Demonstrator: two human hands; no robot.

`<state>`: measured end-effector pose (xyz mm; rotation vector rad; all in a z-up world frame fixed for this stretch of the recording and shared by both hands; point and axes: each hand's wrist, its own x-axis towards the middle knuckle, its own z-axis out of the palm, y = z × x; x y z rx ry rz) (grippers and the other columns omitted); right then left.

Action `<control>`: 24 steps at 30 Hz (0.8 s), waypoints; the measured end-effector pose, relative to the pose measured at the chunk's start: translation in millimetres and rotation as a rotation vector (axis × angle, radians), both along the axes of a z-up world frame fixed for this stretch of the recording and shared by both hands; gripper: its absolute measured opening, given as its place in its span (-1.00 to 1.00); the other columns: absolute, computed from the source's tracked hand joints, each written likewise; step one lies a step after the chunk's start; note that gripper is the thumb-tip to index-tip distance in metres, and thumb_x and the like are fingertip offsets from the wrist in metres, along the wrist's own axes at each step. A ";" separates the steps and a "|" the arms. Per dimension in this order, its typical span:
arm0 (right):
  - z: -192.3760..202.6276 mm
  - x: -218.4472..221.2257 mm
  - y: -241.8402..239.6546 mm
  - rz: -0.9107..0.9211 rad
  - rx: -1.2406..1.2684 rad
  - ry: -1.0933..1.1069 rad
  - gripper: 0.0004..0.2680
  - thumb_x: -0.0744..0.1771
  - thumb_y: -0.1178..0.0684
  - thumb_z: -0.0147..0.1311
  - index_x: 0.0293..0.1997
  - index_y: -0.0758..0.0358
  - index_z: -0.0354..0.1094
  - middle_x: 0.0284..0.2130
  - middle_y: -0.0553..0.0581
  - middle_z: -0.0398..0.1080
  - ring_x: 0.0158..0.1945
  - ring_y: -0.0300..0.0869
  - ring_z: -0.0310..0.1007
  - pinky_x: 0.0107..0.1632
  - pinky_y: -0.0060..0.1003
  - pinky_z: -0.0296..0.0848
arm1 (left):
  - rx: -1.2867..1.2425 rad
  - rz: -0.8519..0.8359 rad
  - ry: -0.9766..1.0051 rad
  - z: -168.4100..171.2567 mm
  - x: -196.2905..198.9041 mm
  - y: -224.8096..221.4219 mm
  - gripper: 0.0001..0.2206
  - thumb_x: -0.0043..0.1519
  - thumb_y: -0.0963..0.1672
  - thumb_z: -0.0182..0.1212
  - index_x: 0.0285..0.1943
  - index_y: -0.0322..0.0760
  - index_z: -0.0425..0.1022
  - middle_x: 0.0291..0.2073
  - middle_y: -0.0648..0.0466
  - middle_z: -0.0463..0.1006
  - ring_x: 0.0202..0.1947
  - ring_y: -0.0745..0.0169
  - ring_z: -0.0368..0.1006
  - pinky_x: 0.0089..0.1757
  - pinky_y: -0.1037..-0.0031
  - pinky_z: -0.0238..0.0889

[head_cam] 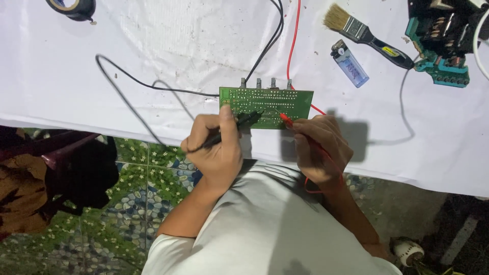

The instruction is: Testing electrical components on a circuit board using a digital multimeter probes.

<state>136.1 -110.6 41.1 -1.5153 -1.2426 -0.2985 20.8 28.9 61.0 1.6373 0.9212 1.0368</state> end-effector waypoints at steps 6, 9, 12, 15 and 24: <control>6.5 0.7 3.8 -0.052 -0.021 0.040 -0.92 0.36 0.30 0.09 -0.15 0.53 0.49 -0.43 0.34 0.53 -0.50 0.01 0.45 -0.33 -0.15 0.37 | -0.038 -0.045 -0.061 -2.2 13.0 5.0 -0.72 0.29 -0.20 0.32 -0.54 -0.25 0.46 -0.85 0.05 0.42 -0.85 0.31 0.32 -0.60 0.57 0.18; 4.3 2.6 5.4 -0.023 0.028 -0.020 -0.89 0.36 0.34 0.07 -0.04 0.52 0.47 -0.39 0.36 0.53 -0.47 0.07 0.49 -0.35 -0.12 0.37 | -0.004 -0.016 -0.074 -8.0 16.1 4.8 -0.73 0.24 -0.21 0.38 -0.55 -0.27 0.48 -0.86 0.06 0.40 -0.86 0.32 0.32 -0.62 0.57 0.13; -4.4 4.7 1.5 -0.021 0.041 -0.052 -0.72 0.36 0.36 0.08 0.19 0.24 0.35 -0.36 0.36 0.53 -0.42 0.11 0.54 -0.35 -0.12 0.40 | 0.013 -0.019 -0.076 -14.1 17.2 2.7 -0.73 0.22 -0.21 0.40 -0.56 -0.28 0.49 -0.87 0.07 0.38 -0.87 0.32 0.31 -0.63 0.58 0.10; 4.8 0.3 2.5 -0.042 0.005 0.016 -0.79 0.37 0.30 0.08 0.12 0.22 0.37 -0.39 0.31 0.52 -0.42 0.05 0.54 -0.32 -0.15 0.41 | 0.064 -0.010 -0.035 -18.0 8.9 1.1 -0.72 0.22 -0.22 0.41 -0.57 -0.27 0.49 -0.89 0.07 0.35 -0.90 0.29 0.27 -0.64 0.59 0.09; -0.9 3.3 3.8 -0.046 0.043 -0.052 -0.66 0.36 0.35 0.07 0.28 0.16 0.29 -0.32 0.34 0.53 -0.35 0.09 0.57 -0.24 -0.11 0.46 | 0.033 -0.042 -0.019 -17.2 5.0 3.9 -0.71 0.29 -0.20 0.32 -0.55 -0.22 0.47 -0.89 0.08 0.33 -0.92 0.28 0.23 -0.66 0.59 0.07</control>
